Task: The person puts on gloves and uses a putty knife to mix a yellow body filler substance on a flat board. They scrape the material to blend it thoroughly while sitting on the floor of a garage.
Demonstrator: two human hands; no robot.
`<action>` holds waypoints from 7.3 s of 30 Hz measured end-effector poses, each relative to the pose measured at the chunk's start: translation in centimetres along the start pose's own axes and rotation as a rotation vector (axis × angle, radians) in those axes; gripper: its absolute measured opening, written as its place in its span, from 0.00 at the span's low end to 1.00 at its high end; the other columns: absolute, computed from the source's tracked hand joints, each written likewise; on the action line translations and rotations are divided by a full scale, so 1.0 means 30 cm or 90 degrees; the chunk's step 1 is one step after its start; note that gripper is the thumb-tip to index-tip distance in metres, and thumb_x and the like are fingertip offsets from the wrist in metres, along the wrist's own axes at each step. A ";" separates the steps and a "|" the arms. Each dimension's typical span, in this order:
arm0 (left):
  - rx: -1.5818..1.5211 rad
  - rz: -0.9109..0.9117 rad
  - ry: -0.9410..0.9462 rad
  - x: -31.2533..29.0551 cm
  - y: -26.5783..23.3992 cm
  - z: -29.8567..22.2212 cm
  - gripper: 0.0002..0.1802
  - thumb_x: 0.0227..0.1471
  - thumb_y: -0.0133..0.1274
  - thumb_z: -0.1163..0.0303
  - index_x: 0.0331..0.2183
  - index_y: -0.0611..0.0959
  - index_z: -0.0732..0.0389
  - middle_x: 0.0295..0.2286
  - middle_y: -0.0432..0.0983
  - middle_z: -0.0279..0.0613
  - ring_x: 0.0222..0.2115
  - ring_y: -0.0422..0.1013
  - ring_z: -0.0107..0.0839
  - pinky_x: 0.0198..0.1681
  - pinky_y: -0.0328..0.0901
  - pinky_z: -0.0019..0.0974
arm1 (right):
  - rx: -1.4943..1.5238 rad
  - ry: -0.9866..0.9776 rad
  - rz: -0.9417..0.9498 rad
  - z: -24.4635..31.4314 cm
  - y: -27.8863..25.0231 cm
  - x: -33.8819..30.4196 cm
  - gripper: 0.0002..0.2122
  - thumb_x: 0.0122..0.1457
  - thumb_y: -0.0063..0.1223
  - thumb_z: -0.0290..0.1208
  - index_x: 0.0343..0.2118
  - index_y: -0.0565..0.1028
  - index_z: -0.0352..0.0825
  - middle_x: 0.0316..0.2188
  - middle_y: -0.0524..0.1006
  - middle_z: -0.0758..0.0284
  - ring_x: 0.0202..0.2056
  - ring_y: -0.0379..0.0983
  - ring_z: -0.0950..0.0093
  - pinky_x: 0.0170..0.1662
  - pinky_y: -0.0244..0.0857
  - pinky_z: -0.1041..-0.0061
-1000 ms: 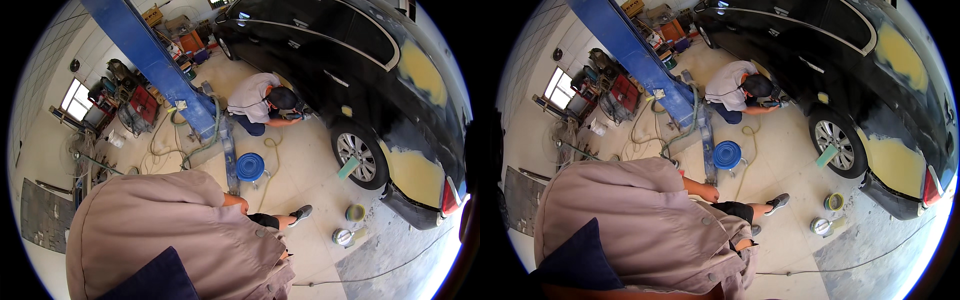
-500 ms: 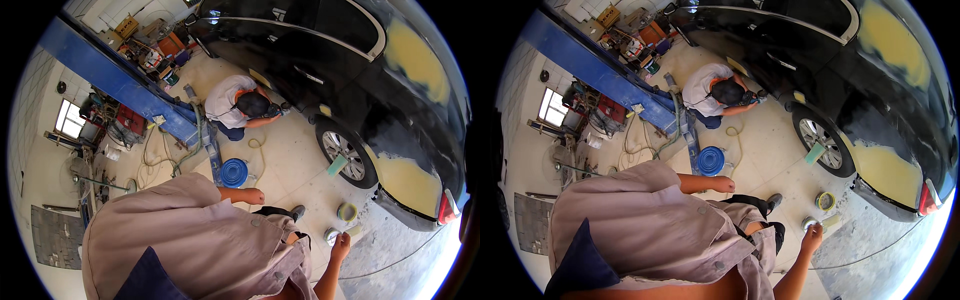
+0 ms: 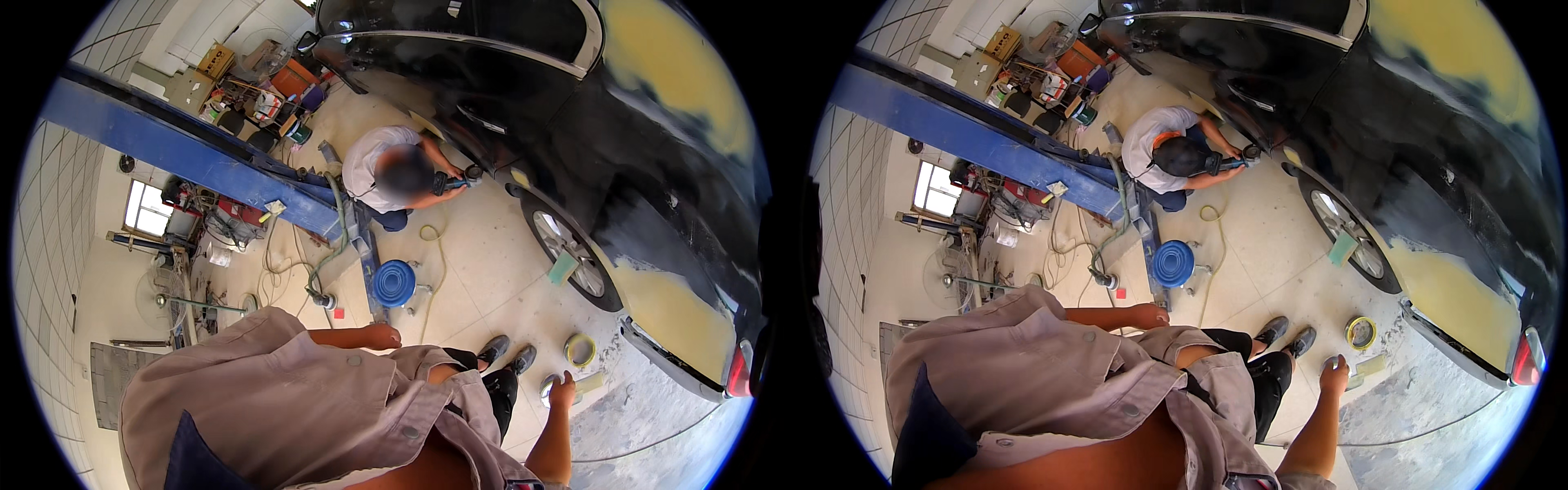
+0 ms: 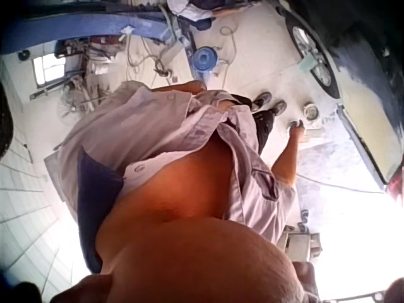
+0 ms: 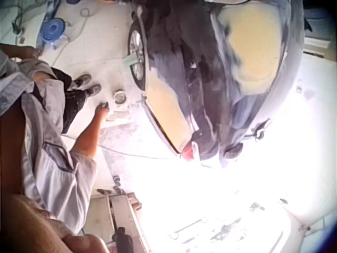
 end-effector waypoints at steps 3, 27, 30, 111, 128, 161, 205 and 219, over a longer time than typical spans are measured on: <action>-0.011 0.041 -0.081 -0.021 0.073 0.005 0.20 0.60 0.52 0.50 0.38 0.87 0.55 0.39 0.84 0.45 0.42 0.79 0.48 0.47 0.72 0.47 | 0.086 -0.032 -0.011 0.026 0.070 -0.087 0.23 0.59 0.56 0.39 0.55 0.78 0.34 0.48 0.81 0.49 0.50 0.78 0.52 0.55 0.71 0.58; 0.159 -0.988 1.174 -1.632 -1.015 -1.320 0.17 0.68 0.47 0.68 0.51 0.78 0.69 0.44 0.79 0.55 0.42 0.75 0.45 0.49 0.68 0.47 | 0.416 0.250 0.009 -0.303 -0.013 -0.521 0.15 0.60 0.55 0.28 0.49 0.78 0.32 0.25 0.77 0.68 0.19 0.69 0.80 0.17 0.64 0.75; 0.164 -1.020 1.212 -1.753 -0.960 -1.194 0.18 0.67 0.46 0.68 0.52 0.78 0.70 0.44 0.78 0.55 0.43 0.75 0.45 0.50 0.67 0.48 | 0.519 0.229 0.005 -0.195 0.071 -0.609 0.13 0.61 0.54 0.28 0.48 0.77 0.32 0.23 0.73 0.71 0.18 0.67 0.80 0.16 0.61 0.78; -0.326 -1.078 0.420 -1.546 -0.921 0.107 0.23 0.65 0.42 0.76 0.59 0.72 0.71 0.57 0.72 0.55 0.60 0.68 0.44 0.65 0.59 0.43 | -0.031 0.011 0.050 0.233 0.419 -0.995 0.25 0.58 0.54 0.48 0.50 0.81 0.33 0.48 0.82 0.51 0.52 0.78 0.53 0.55 0.71 0.61; -0.130 -0.038 -0.068 -0.453 0.723 0.923 0.21 0.56 0.54 0.55 0.44 0.85 0.58 0.44 0.82 0.54 0.47 0.77 0.53 0.50 0.71 0.50 | 0.125 0.095 0.074 0.191 0.433 -1.265 0.19 0.60 0.58 0.33 0.51 0.79 0.27 0.28 0.81 0.65 0.25 0.74 0.78 0.27 0.69 0.75; 0.746 0.072 -0.042 1.433 0.505 1.715 0.25 0.67 0.41 0.60 0.61 0.76 0.54 0.68 0.60 0.45 0.69 0.55 0.44 0.69 0.44 0.68 | -0.093 0.201 0.079 0.205 1.006 -1.040 0.38 0.62 0.60 0.51 0.67 0.61 0.30 0.61 0.67 0.42 0.59 0.66 0.39 0.59 0.65 0.50; -0.141 0.373 -0.106 1.423 1.335 0.622 0.50 0.35 0.75 0.52 0.58 0.77 0.64 0.54 0.76 0.54 0.53 0.75 0.48 0.56 0.70 0.47 | -0.024 0.116 -0.150 0.042 0.732 -0.815 0.31 0.65 0.58 0.44 0.62 0.67 0.26 0.58 0.68 0.41 0.58 0.66 0.44 0.63 0.61 0.52; 0.338 0.423 0.112 1.454 1.509 0.550 0.30 0.43 0.70 0.44 0.40 0.90 0.59 0.40 0.85 0.47 0.42 0.80 0.50 0.47 0.73 0.54 | -0.007 -0.030 -0.369 0.025 0.790 -0.476 0.31 0.63 0.62 0.44 0.62 0.68 0.29 0.62 0.64 0.41 0.63 0.60 0.43 0.66 0.57 0.49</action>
Point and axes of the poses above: each hand's wrist, its own x-axis towards the middle knuckle, its own y-axis out of the palm, z = x × y, the point moved 9 cm from there along x, towards the middle knuckle
